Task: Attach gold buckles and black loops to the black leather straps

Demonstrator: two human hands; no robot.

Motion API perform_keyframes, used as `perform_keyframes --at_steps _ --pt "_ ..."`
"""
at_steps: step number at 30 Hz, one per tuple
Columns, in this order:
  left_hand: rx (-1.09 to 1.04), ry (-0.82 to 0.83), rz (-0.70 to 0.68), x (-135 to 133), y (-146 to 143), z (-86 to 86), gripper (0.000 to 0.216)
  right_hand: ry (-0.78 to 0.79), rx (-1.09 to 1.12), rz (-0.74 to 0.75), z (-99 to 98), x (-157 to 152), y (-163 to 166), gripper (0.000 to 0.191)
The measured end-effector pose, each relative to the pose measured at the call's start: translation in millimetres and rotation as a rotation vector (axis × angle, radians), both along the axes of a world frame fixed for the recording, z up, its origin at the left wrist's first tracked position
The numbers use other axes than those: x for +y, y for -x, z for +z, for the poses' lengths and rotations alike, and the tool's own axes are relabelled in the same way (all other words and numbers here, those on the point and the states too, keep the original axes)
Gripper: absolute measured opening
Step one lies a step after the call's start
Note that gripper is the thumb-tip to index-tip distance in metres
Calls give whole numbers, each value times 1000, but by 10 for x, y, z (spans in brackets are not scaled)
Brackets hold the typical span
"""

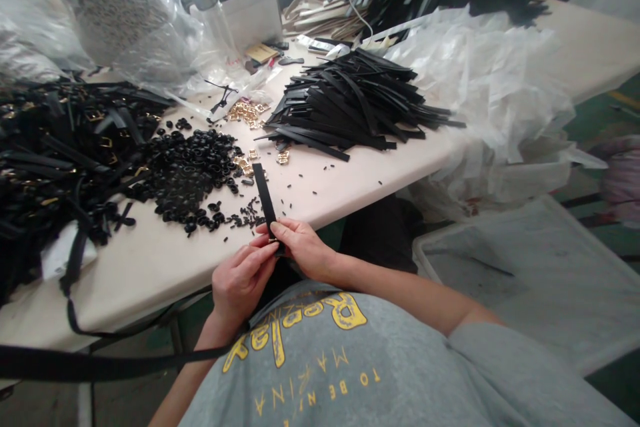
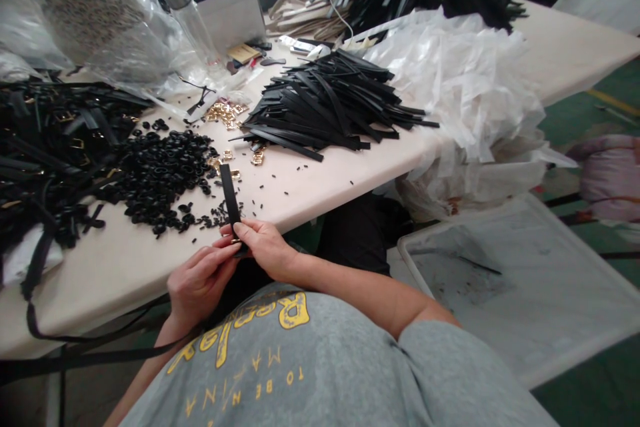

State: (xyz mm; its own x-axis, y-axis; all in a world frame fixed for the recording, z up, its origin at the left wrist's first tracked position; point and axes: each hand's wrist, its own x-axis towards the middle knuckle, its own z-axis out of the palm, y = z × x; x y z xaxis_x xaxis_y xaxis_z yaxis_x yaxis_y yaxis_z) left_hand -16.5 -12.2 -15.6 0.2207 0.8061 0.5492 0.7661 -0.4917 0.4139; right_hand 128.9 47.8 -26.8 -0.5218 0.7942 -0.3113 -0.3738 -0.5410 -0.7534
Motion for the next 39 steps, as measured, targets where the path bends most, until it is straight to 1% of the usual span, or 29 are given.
perform_keyframes --at_steps 5,8,10,12,14,15,17,19,21,23,24,27,29,32,36,39 --pt "-9 38 3 -3 -31 -9 18 -198 -108 -37 -51 47 3 26" --pt "-68 92 9 -4 -59 18 13 -250 -172 -26 -90 78 -2 29" --pt "-151 179 29 -14 -75 43 7 -266 -189 2 -91 92 -29 33" --pt "-324 306 96 -25 -72 63 8 -273 -188 71 -58 93 -80 38" --pt "-601 422 197 -23 -30 74 14 -281 -188 184 4 78 -147 42" --pt "-751 462 243 -16 8 78 20 -290 -195 254 41 65 -182 43" --pt "-999 503 299 3 118 91 36 -327 -236 406 116 35 -239 43" --pt "-1112 492 338 10 245 117 38 -391 -311 542 176 5 -270 39" --pt "-1090 420 389 -9 350 159 30 -451 -393 620 211 -18 -269 34" --pt "-942 328 417 -51 401 208 19 -508 -480 609 224 -31 -245 30" --pt "-843 292 408 -75 405 231 15 -536 -520 585 225 -36 -227 32" --pt "-583 249 303 -138 351 277 11 -612 -586 515 220 -43 -170 50" --pt "-500 248 207 -163 290 289 10 -630 -572 496 210 -46 -138 54" --pt "-469 241 139 -175 214 294 6 -623 -514 486 178 -43 -113 50" --pt "-495 260 154 -169 175 287 3 -581 -449 475 138 -29 -119 43" --pt "-486 261 148 -152 169 278 4 -587 -447 452 138 -21 -121 32"
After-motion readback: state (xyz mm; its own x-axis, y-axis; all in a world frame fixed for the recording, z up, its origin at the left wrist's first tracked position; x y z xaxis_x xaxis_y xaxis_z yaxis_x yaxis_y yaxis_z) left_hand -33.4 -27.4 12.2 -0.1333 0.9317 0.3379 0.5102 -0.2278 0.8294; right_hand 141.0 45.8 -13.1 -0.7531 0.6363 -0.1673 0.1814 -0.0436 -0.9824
